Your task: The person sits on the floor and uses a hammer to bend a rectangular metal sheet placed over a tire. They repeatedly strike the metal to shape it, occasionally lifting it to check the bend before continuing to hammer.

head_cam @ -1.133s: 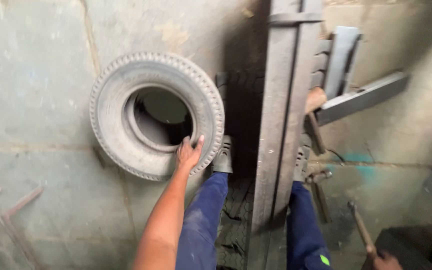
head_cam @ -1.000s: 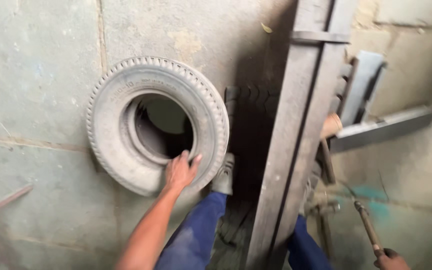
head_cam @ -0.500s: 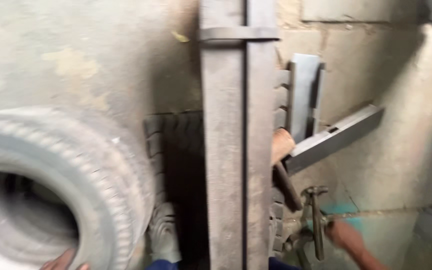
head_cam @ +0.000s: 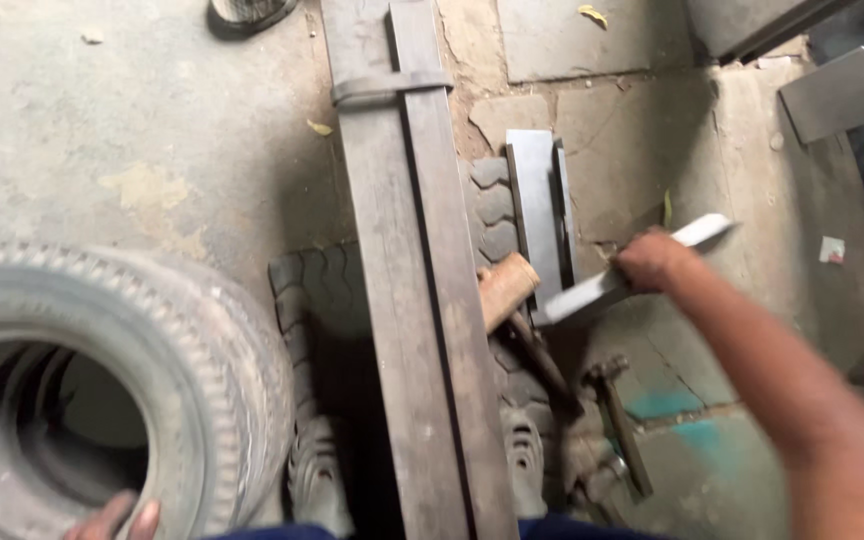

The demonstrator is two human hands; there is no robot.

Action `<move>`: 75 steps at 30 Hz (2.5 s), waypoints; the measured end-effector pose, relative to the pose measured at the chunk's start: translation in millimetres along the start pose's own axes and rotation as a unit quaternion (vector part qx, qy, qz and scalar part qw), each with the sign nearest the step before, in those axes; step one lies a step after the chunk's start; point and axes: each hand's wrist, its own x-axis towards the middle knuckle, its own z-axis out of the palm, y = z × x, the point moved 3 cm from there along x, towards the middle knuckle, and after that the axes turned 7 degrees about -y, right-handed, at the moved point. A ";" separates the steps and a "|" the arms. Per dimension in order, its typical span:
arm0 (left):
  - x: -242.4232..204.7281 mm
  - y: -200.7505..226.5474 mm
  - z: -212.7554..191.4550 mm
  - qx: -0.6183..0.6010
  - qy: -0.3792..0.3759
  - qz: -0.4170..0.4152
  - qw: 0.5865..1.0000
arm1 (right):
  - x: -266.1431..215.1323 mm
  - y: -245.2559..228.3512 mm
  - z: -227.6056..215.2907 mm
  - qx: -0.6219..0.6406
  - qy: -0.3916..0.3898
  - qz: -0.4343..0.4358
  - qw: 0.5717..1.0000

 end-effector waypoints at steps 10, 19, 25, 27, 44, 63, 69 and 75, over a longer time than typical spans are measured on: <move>7.8 57.9 -108.2 -0.028 0.092 0.021 0.995 | -253.3 18.7 -120.7 0.620 0.157 -0.002 0.769; -162.1 192.9 -322.7 -0.453 0.139 0.316 0.822 | -410.7 -168.7 -280.2 0.559 0.226 -0.294 0.742; -269.6 278.7 -277.6 -0.655 -0.115 0.454 0.593 | -514.9 -264.0 -323.3 0.453 0.239 -0.352 0.783; -294.2 279.8 -282.7 -0.690 -0.126 0.504 0.504 | -530.3 -285.5 -323.4 0.472 0.195 -0.382 0.771; -213.6 271.9 -245.2 -0.839 -0.094 0.292 0.449 | -419.7 -289.1 -248.4 0.318 0.366 -0.254 0.837; -13.7 241.0 -66.6 -0.781 -0.054 0.015 0.622 | -216.5 -360.2 -157.9 0.142 0.582 -0.224 0.769; -55.3 258.2 -86.9 -0.702 -0.077 -0.109 0.700 | -234.1 -281.1 -133.3 0.255 0.602 -0.107 0.749; -113.6 336.8 -84.4 -0.394 -0.035 0.250 0.884 | -239.1 -82.5 58.3 0.642 0.654 -0.030 0.399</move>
